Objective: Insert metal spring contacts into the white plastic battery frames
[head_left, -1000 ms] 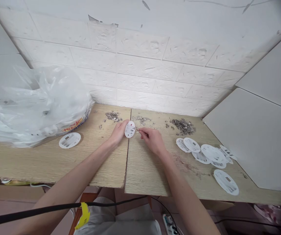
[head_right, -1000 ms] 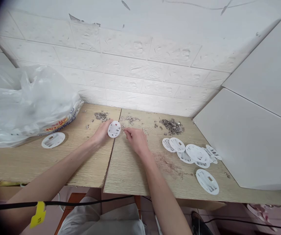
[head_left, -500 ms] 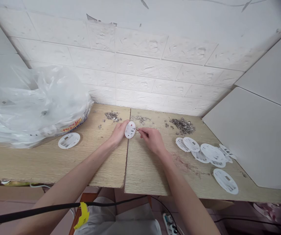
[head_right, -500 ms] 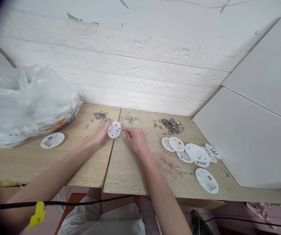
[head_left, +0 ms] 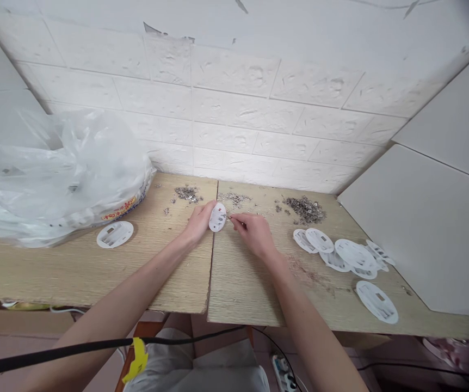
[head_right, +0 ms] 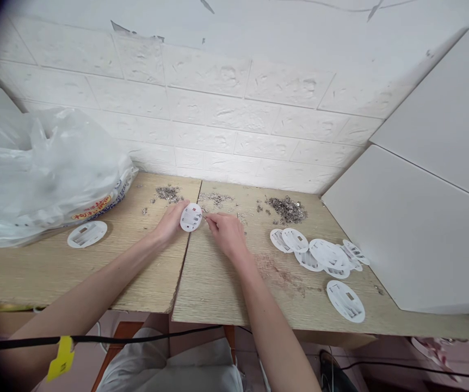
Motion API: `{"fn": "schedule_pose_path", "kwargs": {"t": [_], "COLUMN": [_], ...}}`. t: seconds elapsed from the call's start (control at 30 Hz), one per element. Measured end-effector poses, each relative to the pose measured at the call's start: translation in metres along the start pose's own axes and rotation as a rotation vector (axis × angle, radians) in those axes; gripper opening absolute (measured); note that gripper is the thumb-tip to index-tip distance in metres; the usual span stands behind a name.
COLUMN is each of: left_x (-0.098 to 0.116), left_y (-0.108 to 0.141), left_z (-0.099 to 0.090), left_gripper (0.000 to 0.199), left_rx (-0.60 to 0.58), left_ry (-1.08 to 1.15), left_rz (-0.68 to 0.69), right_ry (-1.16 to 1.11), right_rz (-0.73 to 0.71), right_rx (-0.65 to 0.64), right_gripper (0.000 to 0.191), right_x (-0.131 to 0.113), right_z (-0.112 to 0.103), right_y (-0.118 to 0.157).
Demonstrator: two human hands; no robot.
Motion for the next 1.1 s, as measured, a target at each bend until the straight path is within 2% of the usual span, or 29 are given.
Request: {"fn": "schedule_pose_path", "kwargs": {"t": [0.4,0.67,1.1], "left_x": [0.001,0.005,0.004], "left_y": [0.005,0.011,0.014], "left_z": [0.005,0.009,0.015], "left_gripper": [0.041,0.04,0.039], "left_rx": [0.039,0.041,0.043], "left_ry": [-0.201,-0.205,-0.384], "left_rz": [0.131,0.122,0.216], "right_ry": [0.3,0.379,0.449], "right_rz": [0.0,-0.042,-0.058], "right_rx": [0.007,0.009,-0.097], "right_gripper": [0.03,0.032,0.025], "right_x": [-0.008,-0.012,-0.024], "right_z": [0.005,0.008,0.011], "right_y": [0.002,0.002,0.001]}}
Point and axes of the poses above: each hand's wrist, its own y-axis away from the middle knuckle, its own z-axis out of the palm, x = y × z, the point moved 3 cm from there along -y, towards the middle knuckle, and after that the axes turned 4 degrees about -y, right-handed, at the moved point
